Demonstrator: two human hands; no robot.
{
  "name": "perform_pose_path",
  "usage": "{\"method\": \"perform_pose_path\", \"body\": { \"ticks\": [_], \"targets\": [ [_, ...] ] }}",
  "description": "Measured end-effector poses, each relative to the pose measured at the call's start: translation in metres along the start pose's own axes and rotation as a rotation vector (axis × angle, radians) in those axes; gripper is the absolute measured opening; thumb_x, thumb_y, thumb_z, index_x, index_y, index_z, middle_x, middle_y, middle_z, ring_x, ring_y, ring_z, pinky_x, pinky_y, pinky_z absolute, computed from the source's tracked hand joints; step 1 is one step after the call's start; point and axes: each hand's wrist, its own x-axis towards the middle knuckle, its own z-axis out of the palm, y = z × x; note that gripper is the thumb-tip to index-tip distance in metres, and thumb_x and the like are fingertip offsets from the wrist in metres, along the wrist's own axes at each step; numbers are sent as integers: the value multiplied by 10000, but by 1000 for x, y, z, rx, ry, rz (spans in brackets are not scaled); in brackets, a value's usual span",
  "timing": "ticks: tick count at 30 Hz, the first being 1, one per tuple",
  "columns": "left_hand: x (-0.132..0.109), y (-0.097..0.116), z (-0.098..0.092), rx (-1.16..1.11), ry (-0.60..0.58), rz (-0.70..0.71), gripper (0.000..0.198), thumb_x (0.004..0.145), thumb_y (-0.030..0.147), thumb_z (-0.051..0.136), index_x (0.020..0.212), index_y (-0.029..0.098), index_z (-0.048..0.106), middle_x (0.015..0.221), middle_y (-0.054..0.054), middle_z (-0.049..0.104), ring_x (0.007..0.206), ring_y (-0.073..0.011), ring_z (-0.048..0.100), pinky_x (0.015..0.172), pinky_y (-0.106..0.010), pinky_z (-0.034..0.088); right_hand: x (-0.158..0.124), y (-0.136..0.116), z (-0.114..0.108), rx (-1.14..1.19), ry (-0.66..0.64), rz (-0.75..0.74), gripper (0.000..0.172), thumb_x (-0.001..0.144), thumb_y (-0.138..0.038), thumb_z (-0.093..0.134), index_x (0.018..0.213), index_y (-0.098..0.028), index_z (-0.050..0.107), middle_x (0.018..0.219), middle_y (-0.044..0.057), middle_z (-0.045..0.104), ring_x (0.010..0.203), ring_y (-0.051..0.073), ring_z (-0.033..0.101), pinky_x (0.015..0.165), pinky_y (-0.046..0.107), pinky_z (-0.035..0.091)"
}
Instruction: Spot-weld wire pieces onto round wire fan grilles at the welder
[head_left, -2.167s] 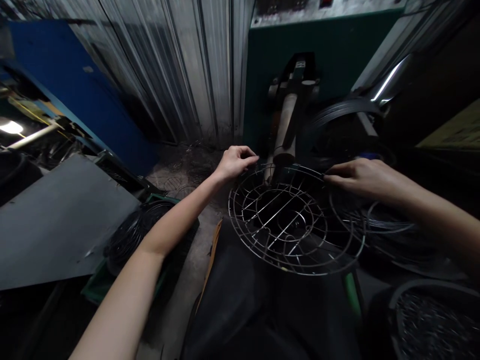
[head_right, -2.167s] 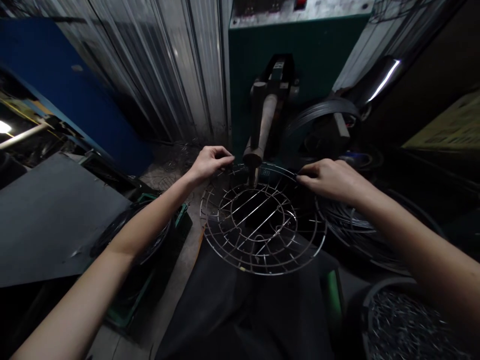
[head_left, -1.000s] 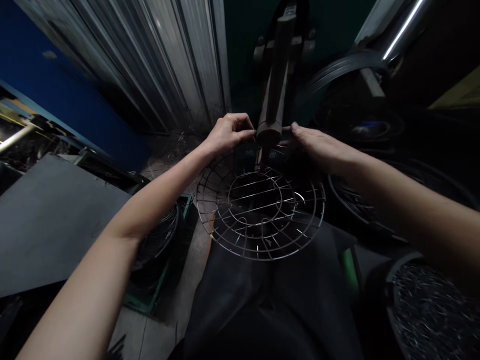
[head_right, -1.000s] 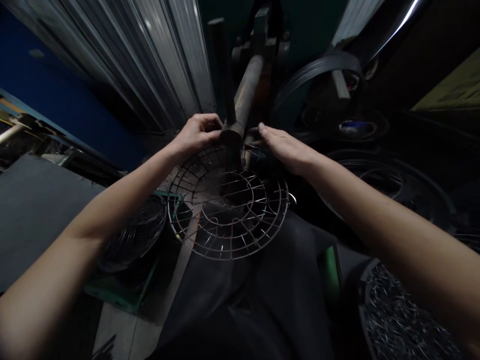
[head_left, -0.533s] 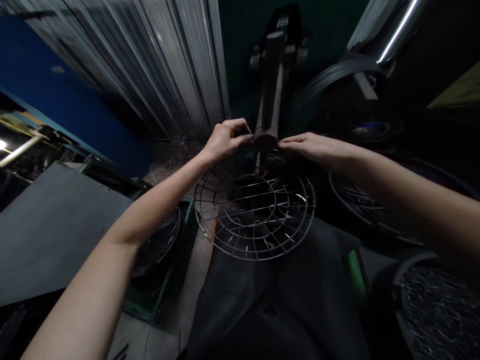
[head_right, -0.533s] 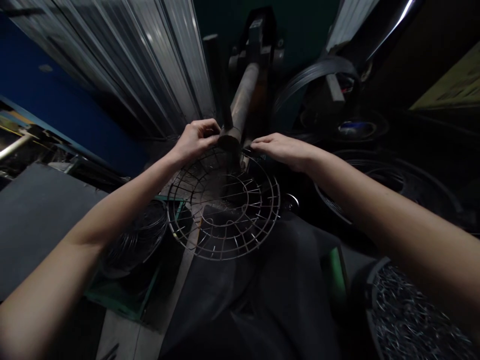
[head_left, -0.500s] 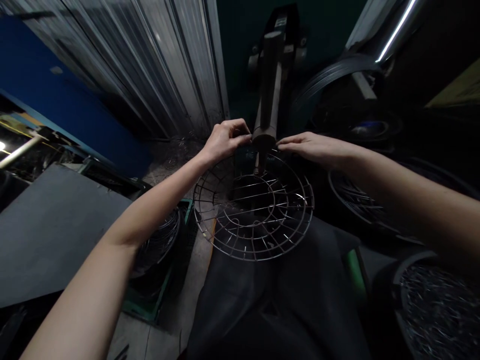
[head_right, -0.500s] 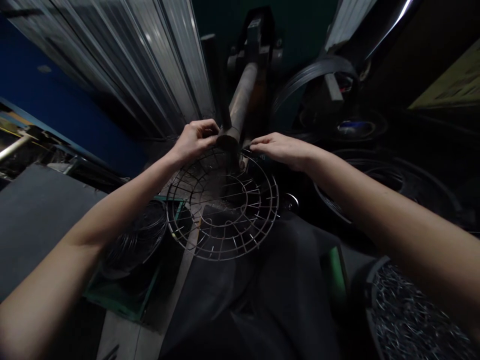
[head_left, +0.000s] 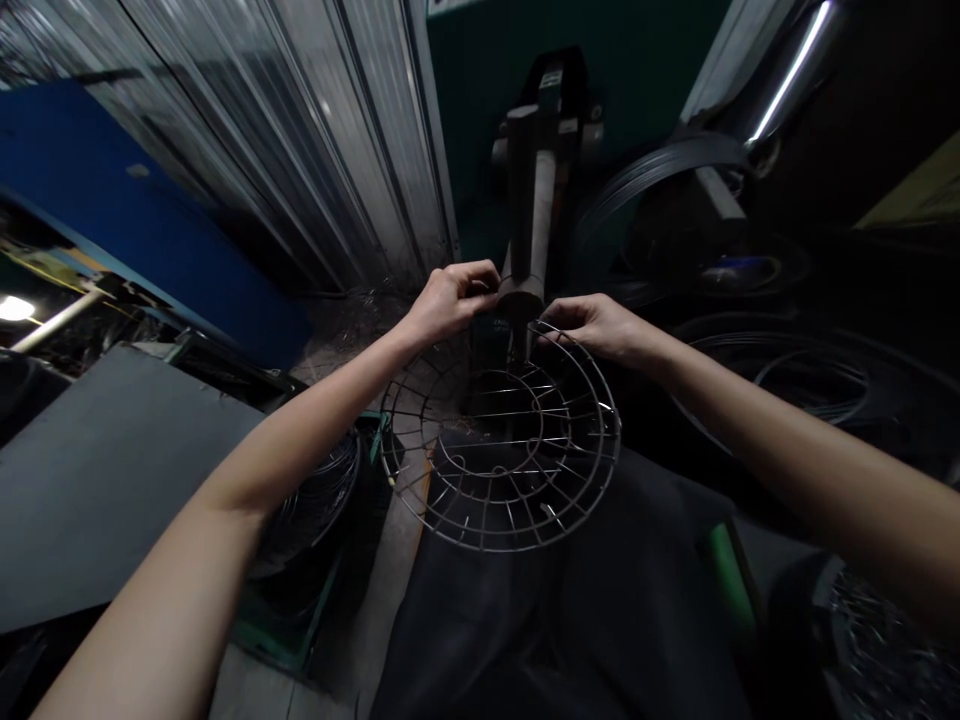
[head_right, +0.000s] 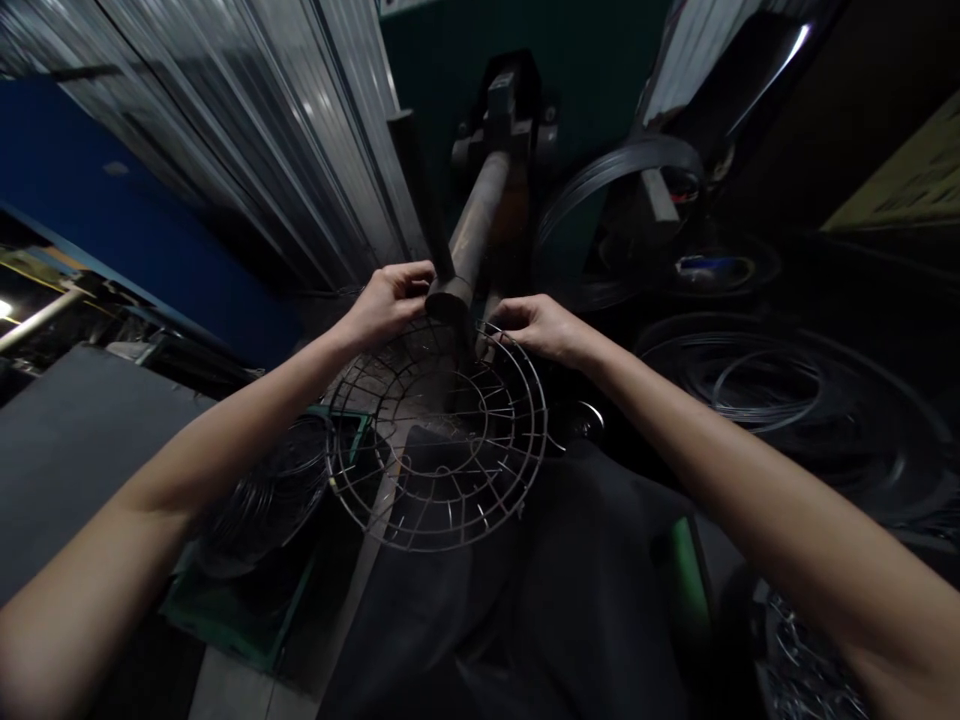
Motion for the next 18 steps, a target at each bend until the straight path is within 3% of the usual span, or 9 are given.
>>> {"method": "perform_pose_path", "body": {
  "ticks": [18],
  "targets": [
    [0,-4,-2,39,31,-52,161,756,330,633,747,172,603,723,10,623,812,-170,632,683,-264,480,-1,12,14,19,119,-62,363,509,-444,848,644,-211,604,664,-17,631,630,137,581,580,265,503]
  ]
}}
